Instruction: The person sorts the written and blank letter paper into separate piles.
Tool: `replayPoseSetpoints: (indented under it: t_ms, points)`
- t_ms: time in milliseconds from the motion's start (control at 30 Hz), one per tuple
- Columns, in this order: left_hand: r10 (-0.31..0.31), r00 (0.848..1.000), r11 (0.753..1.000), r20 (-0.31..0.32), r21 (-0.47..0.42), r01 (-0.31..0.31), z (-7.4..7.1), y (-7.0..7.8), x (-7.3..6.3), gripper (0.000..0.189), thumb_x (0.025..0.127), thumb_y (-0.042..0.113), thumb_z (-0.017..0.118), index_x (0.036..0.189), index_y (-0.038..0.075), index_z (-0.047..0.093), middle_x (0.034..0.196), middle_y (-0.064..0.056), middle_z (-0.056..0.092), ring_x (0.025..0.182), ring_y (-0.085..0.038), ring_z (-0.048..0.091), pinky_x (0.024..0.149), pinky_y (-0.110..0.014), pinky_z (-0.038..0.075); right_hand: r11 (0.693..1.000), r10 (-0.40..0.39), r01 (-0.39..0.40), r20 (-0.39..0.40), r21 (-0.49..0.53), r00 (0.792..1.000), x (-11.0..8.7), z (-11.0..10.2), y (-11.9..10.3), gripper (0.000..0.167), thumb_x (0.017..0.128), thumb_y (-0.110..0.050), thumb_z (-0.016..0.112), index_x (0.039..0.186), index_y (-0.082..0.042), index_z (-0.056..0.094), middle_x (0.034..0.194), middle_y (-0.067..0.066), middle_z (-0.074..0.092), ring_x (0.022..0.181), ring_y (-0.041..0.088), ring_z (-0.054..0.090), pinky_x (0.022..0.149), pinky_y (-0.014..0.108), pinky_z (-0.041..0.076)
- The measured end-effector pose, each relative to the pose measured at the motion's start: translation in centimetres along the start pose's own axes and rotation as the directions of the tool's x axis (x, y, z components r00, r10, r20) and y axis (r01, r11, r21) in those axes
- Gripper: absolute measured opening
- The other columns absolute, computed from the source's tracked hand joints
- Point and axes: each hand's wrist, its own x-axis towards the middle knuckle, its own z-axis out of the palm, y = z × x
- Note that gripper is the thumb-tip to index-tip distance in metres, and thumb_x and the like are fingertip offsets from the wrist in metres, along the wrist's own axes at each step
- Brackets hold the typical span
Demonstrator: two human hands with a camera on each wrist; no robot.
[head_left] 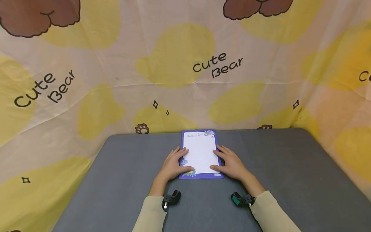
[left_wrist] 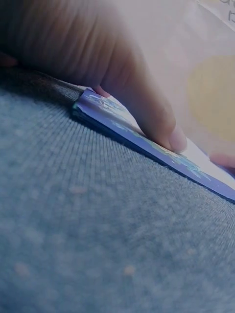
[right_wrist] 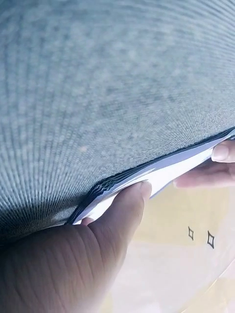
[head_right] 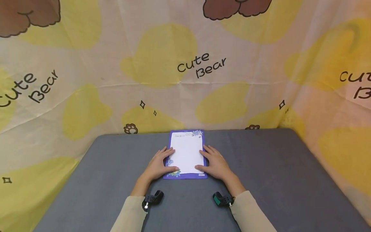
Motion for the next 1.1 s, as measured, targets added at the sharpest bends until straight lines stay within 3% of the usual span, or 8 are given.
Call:
replayPoseSetpoints:
  t_ms: [433,667,867,1100]
  points:
    - [-0.031,0.999,0.999,-0.006,-0.033,0.031,-0.18,0.08,0.22,0.086,0.074,0.059,0.083,0.147,0.022,0.056,0.159,0.007,0.044,0.157,-0.028,0.024,0.125,-0.061,0.019,1.0,0.01,-0.009,0.009,-0.004,1.0,0.29,-0.23,-0.04,0.077,0.086,-0.058,0.072,0.145,-0.011,0.057,0.158,0.014,0.045,0.15,0.043,0.033,0.116,0.068,0.031]
    - [-0.06,0.998,0.996,-0.036,-0.07,0.057,-0.21,0.29,0.11,0.073,0.078,0.052,0.084,0.142,0.025,0.061,0.158,-0.006,0.047,0.151,-0.048,0.029,0.116,-0.07,0.028,0.998,0.039,-0.039,-0.003,0.048,0.999,0.31,-0.26,-0.09,0.076,0.085,-0.055,0.075,0.146,-0.013,0.056,0.163,0.02,0.036,0.148,0.048,0.034,0.112,0.071,0.033]
    - [-0.075,0.996,0.992,-0.037,-0.101,0.071,-0.27,0.54,0.1,0.061,0.084,0.045,0.081,0.139,0.027,0.064,0.154,0.0,0.051,0.152,-0.05,0.026,0.117,-0.072,0.025,0.996,0.06,-0.059,-0.012,0.068,0.998,0.27,-0.23,-0.07,0.073,0.087,-0.051,0.075,0.146,-0.013,0.056,0.162,0.019,0.037,0.148,0.046,0.036,0.113,0.069,0.035]
    - [-0.116,0.992,0.988,-0.057,-0.108,0.11,-0.06,0.53,-0.03,0.054,0.084,0.041,0.082,0.134,0.027,0.068,0.16,-0.017,0.042,0.149,-0.053,0.028,0.115,-0.072,0.029,0.988,0.042,-0.034,-0.046,0.15,0.998,0.16,-0.14,0.03,0.066,0.087,-0.041,0.079,0.143,-0.012,0.06,0.162,0.015,0.039,0.147,0.044,0.039,0.113,0.067,0.036]
